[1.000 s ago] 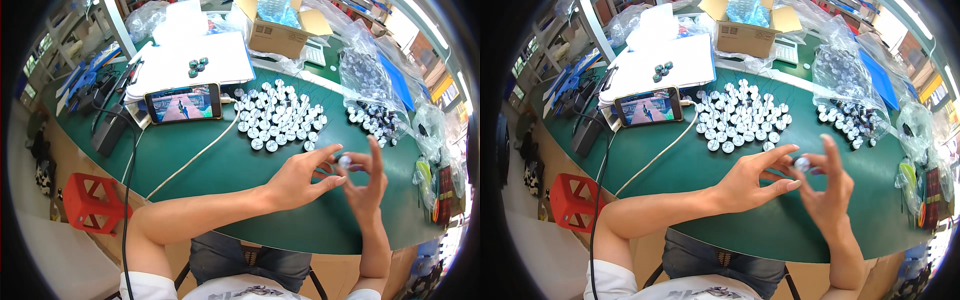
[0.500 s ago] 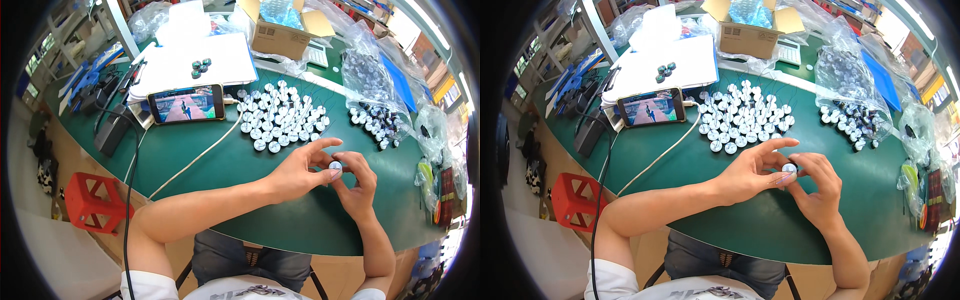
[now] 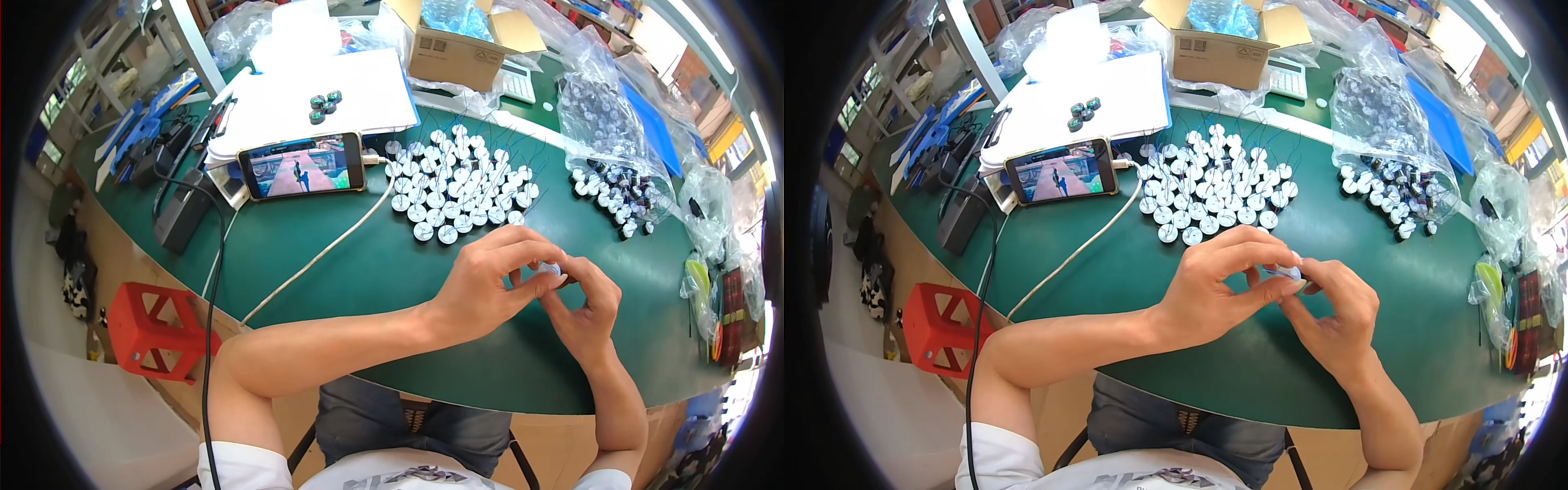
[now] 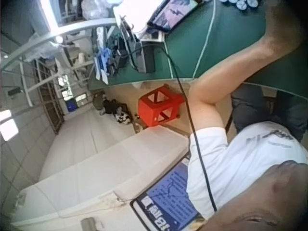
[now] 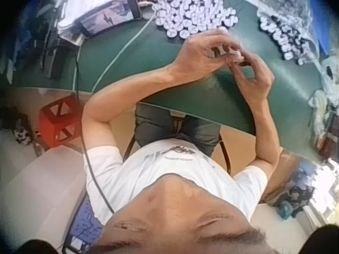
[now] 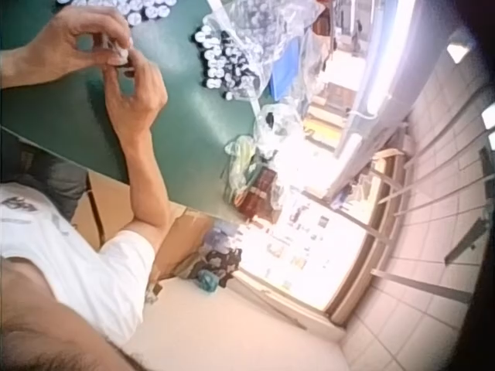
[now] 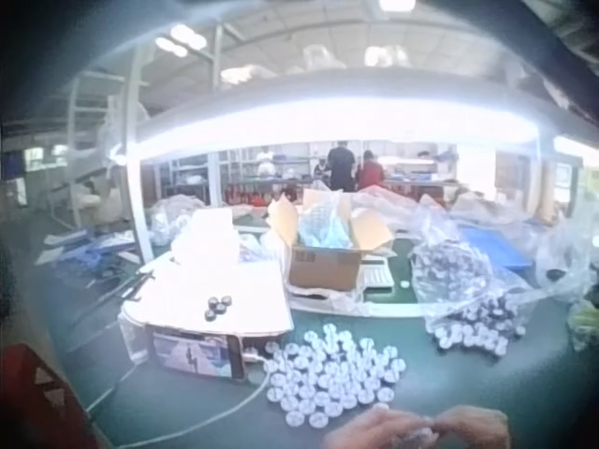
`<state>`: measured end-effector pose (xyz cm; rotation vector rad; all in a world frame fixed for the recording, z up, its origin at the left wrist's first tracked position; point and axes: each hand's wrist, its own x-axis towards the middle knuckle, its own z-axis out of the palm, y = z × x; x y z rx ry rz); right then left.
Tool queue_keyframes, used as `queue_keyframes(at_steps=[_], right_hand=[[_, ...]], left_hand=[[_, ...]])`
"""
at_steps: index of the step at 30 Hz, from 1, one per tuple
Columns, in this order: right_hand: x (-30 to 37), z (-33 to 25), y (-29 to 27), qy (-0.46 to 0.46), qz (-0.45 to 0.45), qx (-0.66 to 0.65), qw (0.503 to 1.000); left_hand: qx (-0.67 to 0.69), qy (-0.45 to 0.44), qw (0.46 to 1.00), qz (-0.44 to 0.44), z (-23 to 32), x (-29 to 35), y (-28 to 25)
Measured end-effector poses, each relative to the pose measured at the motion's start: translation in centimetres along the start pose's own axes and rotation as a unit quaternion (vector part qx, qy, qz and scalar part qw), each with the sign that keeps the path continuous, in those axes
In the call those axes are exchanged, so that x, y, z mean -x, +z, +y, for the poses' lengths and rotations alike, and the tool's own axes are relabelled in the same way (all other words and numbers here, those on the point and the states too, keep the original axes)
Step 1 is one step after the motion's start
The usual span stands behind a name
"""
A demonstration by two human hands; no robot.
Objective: Assembling and testing small electronic LED modules on a factory workbench.
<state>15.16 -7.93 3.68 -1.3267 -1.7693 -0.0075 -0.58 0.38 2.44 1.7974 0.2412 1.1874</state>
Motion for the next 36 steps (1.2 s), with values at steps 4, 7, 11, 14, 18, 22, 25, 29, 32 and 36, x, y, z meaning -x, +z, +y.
queue_keyframes(at_steps=[4,7,11,14,18,22,25,29,32,36], right_hand=[[0.29,0.07,0.05,0.026,0.017,-0.023,0.999],[0.45,0.08,0.07,0.056,0.021,-0.057,0.997],[0.38,0.04,0.32,0.077,0.035,-0.090,0.992],[0.14,0.25,0.07,0.042,0.006,-0.068,0.997],[0.20,-0.18,-0.17,0.036,0.001,-0.037,0.999],[0.26,-0.26,0.54,0.056,0.028,-0.070,0.996],[-0.05,-0.09,0.28,0.038,0.025,-0.053,0.998],[0.05,-0.48,-0.16,0.035,0.004,-0.024,0.999],[0.20,-0.32,-0.38,0.036,0.030,-0.026,0.999],[-0.04,-0.15,-0.23,0.023,0.046,-0.039,0.998]], left_hand=[[-0.020,0.024,0.999,0.015,0.05,-0.16,0.04],[0.004,-0.002,1.000,0.012,0.08,-0.15,0.05],[0.096,-0.095,0.991,0.005,0.35,-0.26,-0.13],[0.075,-0.093,0.993,0.013,0.37,-0.06,-0.23],[0.060,-0.075,0.995,0.001,0.18,-0.05,-0.02],[0.058,-0.083,0.995,0.000,0.35,-0.20,-0.17],[0.062,-0.092,0.994,0.015,0.55,-0.30,-0.06],[0.051,-0.069,0.996,0.037,0.58,-0.28,0.18],[0.082,-0.130,0.988,-0.006,0.80,-0.25,-0.14],[0.088,-0.150,0.984,-0.022,0.87,-0.06,-0.28]])
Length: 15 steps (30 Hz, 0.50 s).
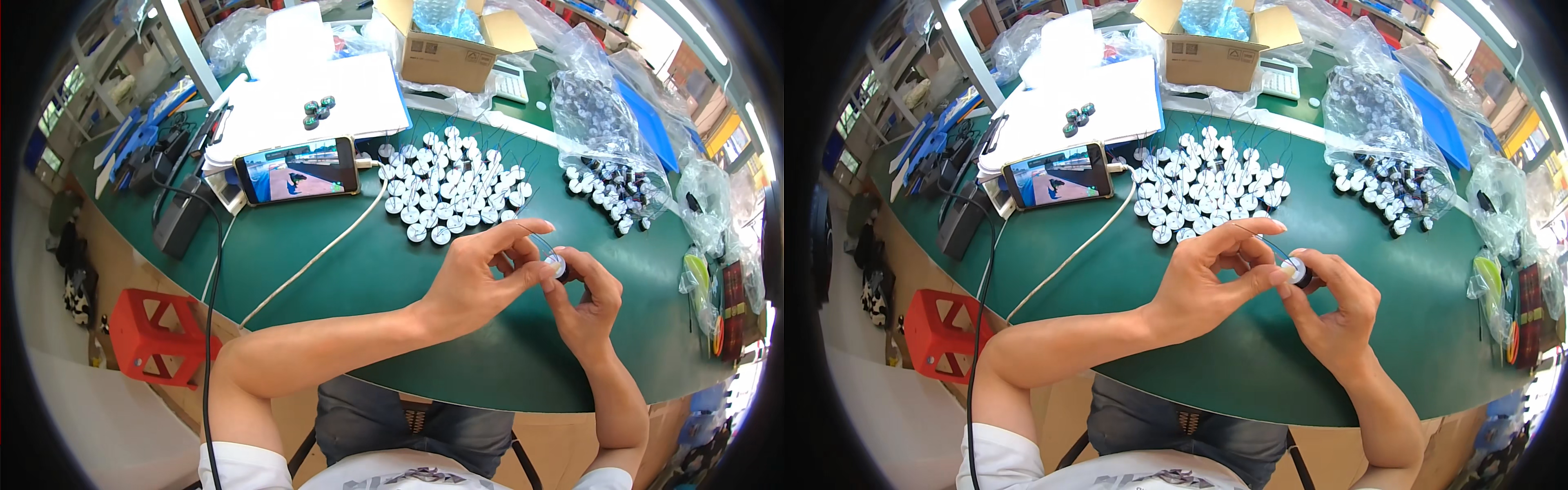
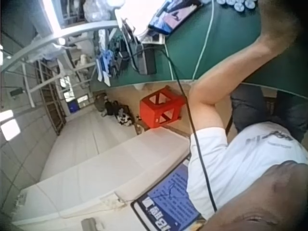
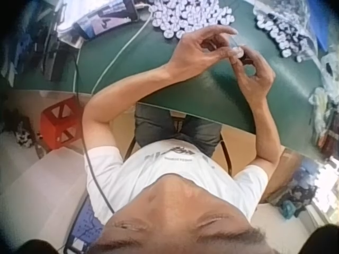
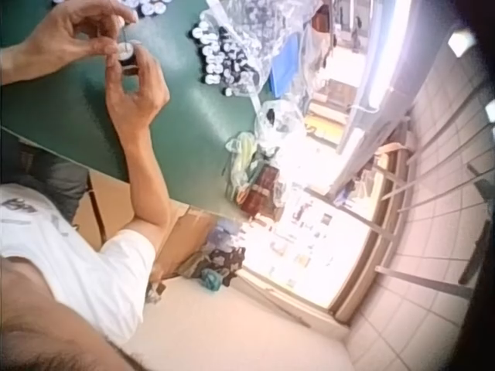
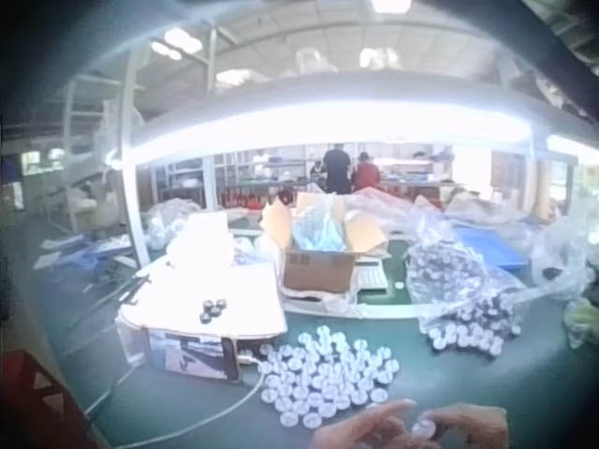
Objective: Assembling and testing small electronic LED modules on a factory workbench.
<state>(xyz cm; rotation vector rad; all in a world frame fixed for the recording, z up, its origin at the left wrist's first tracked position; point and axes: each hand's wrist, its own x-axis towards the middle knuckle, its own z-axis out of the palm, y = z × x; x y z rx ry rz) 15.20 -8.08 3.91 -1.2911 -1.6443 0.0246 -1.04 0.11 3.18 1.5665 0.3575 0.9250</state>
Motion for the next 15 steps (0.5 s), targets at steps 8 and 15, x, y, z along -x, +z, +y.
queue_keyframes(at_steps=[8,15], right_hand=[[0.2,0.1,-0.1,-0.002,-0.040,0.009,0.999],[0.3,0.3,0.4,-0.006,-0.077,-0.006,0.997]], left_hand=[[-0.022,0.034,0.999,0.017,-0.5,-0.1,0.2],[-0.129,0.148,0.980,0.026,-1.0,-0.2,0.3]])
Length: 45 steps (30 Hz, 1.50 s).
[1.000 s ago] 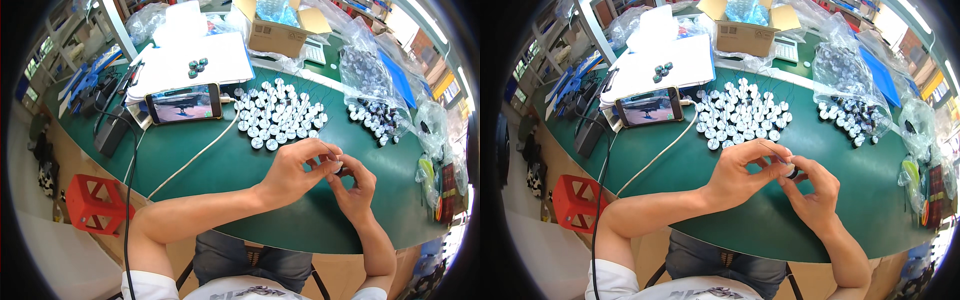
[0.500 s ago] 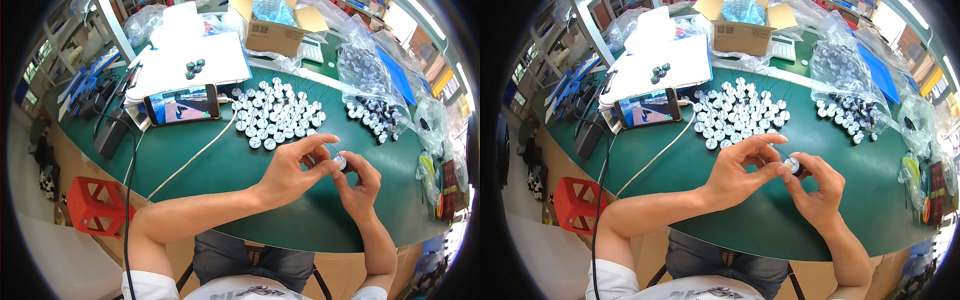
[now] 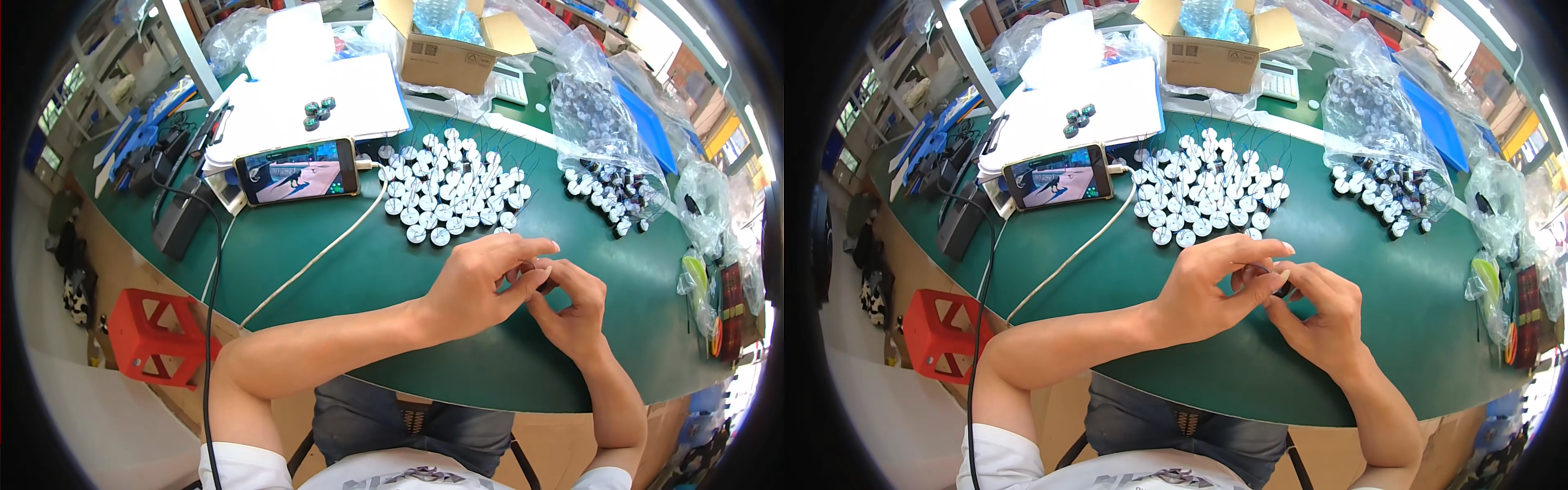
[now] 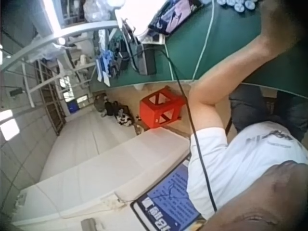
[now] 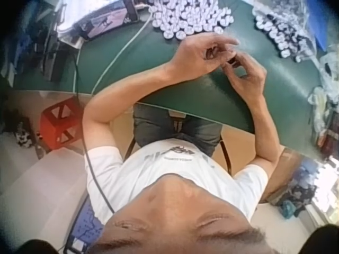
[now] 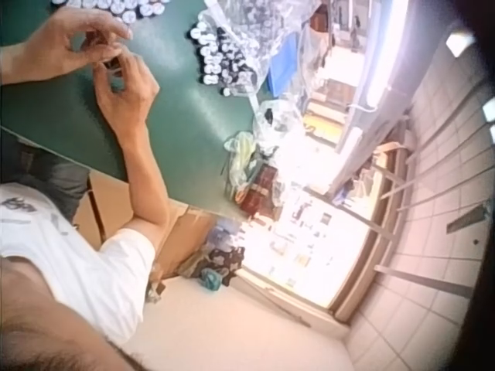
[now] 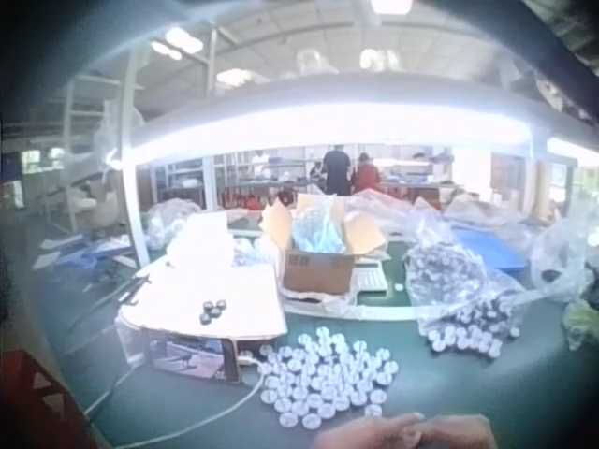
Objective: Assembling and testing small electronic LED modules on a factory workbench.
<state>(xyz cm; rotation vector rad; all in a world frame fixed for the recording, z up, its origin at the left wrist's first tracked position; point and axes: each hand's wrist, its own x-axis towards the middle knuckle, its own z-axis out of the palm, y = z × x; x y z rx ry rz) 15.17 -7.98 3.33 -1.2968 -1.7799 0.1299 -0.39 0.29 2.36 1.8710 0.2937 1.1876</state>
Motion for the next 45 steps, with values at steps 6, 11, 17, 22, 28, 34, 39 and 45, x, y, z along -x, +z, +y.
queue_keyframes(at_steps=[6,11,17,22,28,34,39,45], right_hand=[[-0.3,-0.3,-0.1,-0.006,-0.025,0.021,0.999],[-0.3,-0.4,-0.1,-0.004,-0.033,0.027,0.999],[-0.4,-0.7,-0.2,-0.016,-0.054,0.046,0.997],[-0.2,-0.4,-0.1,-0.016,-0.041,0.034,0.998],[0.1,-0.3,-0.8,0.020,0.060,0.028,0.998],[0.0,-0.3,-0.8,0.013,0.108,0.009,0.994],[-0.1,-0.4,-0.4,-0.007,0.064,0.050,0.997],[-0.1,-0.3,-0.2,-0.026,0.066,0.074,0.995]], left_hand=[[-0.085,0.154,0.984,0.015,-0.5,-0.3,0.2],[-0.151,0.192,0.970,0.008,-0.4,-0.4,-0.1],[-0.192,0.222,0.956,0.005,-0.3,-0.4,-0.1],[-0.218,0.226,0.949,-0.007,-0.2,-0.5,-0.4],[0.071,-0.070,0.995,-0.020,0.3,-0.1,-0.3],[0.117,-0.168,0.976,-0.072,0.8,0.1,-0.6],[0.103,-0.125,0.986,-0.033,0.1,0.1,-0.1],[0.104,-0.112,0.988,-0.009,0.7,0.0,0.1]])
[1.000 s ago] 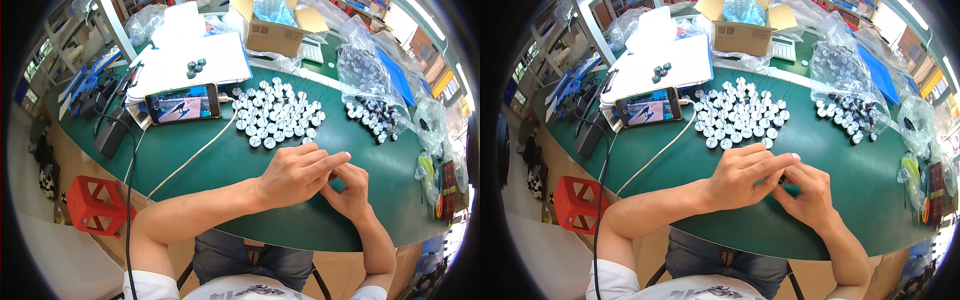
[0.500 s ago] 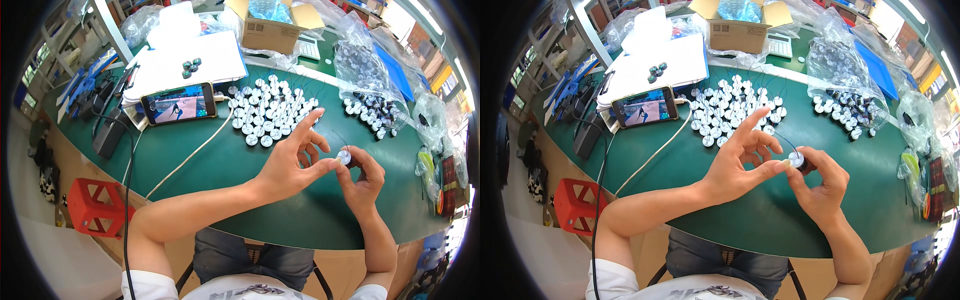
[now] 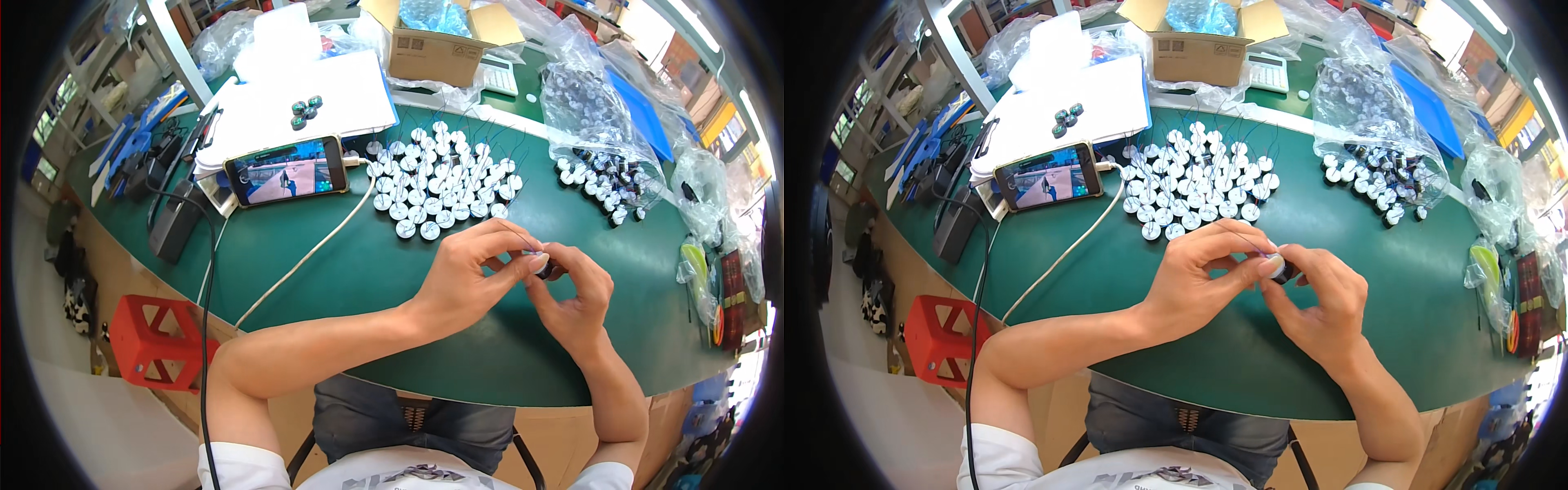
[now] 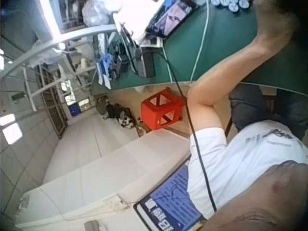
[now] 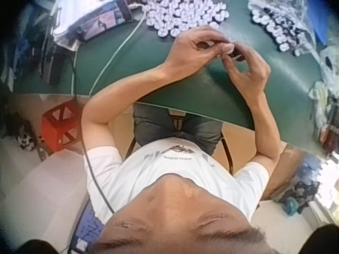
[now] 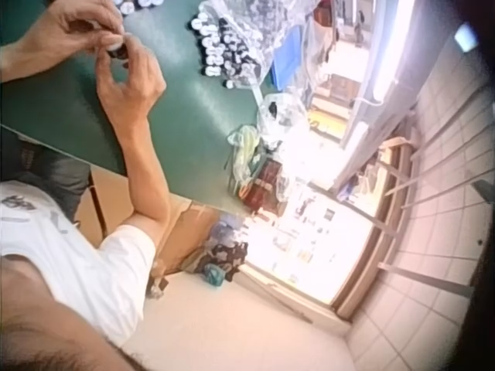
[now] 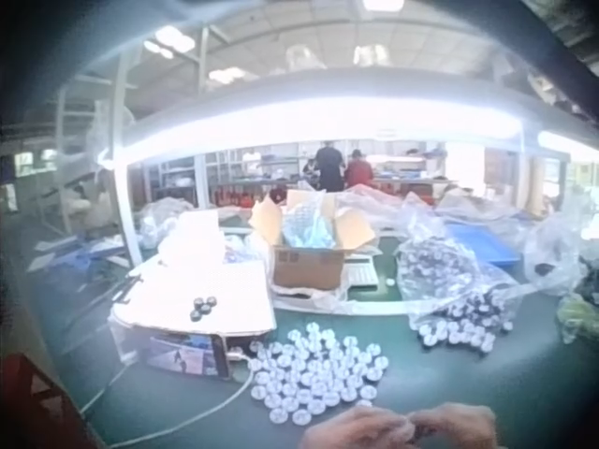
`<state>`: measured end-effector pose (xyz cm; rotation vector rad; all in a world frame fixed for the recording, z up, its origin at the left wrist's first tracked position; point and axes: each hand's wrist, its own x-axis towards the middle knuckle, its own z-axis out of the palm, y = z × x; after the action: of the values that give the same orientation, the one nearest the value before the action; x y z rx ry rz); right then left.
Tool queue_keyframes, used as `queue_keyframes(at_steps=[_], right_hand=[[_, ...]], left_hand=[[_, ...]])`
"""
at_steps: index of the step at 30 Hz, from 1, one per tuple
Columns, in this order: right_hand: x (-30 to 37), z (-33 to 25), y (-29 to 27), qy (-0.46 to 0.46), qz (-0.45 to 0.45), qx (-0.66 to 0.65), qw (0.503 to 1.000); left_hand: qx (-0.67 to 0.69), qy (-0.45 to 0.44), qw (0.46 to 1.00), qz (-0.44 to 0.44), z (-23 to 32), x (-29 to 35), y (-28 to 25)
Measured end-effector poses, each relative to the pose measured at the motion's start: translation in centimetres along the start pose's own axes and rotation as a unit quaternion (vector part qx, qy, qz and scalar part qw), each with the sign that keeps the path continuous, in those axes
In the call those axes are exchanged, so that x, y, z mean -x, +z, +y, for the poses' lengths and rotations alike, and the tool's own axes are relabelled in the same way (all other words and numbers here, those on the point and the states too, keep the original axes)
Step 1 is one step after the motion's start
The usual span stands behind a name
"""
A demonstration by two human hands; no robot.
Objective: Assembling and testing small electronic LED modules on a factory workbench.
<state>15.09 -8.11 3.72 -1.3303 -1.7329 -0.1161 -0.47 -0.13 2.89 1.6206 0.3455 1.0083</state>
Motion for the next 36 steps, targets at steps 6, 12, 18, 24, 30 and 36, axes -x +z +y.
queue_keyframes(at_steps=[6,12,18,24,30,36], right_hand=[[0.67,0.36,0.18,0.031,0.033,-0.062,0.997],[0.46,0.32,-0.08,0.038,0.037,-0.109,0.993],[0.25,0.57,-0.47,0.026,0.022,-0.076,0.997],[0.26,0.54,-0.43,0.009,0.024,-0.061,0.998],[0.25,0.55,-0.47,-0.004,0.041,-0.054,0.998],[0.24,0.60,-0.40,-0.016,0.043,-0.043,0.998]], left_hand=[[0.143,-0.087,0.986,-0.002,0.05,-0.09,0.08],[0.211,-0.151,0.965,0.030,-0.36,-0.27,-0.40],[0.229,-0.166,0.959,0.037,-0.23,-0.42,-0.21],[0.244,-0.158,0.956,0.037,-0.47,-0.30,-0.23],[0.227,-0.142,0.963,0.035,-0.26,-0.37,-0.29],[0.230,-0.115,0.966,0.038,-0.31,-0.34,-0.33]])
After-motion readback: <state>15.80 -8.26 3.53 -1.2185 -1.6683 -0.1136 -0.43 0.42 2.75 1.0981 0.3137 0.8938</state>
